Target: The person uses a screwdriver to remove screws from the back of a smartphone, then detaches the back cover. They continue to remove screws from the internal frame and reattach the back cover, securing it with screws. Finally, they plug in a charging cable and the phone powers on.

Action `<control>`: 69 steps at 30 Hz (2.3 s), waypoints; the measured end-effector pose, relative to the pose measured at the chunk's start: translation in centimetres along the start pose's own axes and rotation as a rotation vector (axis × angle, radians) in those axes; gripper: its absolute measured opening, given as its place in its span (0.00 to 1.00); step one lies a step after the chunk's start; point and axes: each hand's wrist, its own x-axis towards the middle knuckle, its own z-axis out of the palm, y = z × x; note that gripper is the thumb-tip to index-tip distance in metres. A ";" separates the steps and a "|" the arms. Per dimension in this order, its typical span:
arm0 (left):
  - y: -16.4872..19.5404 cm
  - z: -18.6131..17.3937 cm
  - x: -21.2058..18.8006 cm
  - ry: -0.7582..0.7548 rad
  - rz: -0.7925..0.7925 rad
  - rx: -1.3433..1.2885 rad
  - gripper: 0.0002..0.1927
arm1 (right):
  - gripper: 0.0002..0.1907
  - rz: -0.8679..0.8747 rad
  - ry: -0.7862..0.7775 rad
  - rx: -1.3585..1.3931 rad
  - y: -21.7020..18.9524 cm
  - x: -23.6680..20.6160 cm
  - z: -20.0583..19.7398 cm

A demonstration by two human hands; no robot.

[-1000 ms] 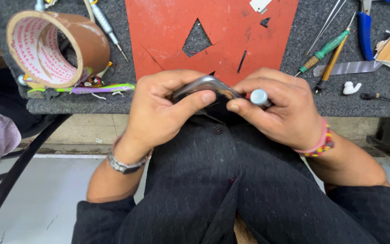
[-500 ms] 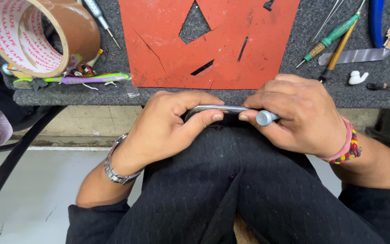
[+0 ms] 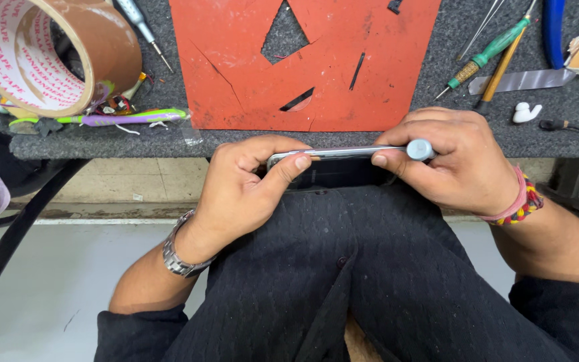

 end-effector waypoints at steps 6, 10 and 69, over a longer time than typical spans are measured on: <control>1.9 -2.0 0.9 -0.211 0.006 0.304 0.11 | 0.04 -0.024 0.002 -0.018 0.0 0.1 0.3; 2.3 -2.1 1.2 -0.272 0.103 0.340 0.11 | 0.04 -0.084 0.007 -0.060 -0.2 0.0 0.5; -0.4 2.3 7.5 -0.138 0.225 -1.011 0.31 | 0.42 0.039 0.333 -0.289 -3.4 4.4 1.5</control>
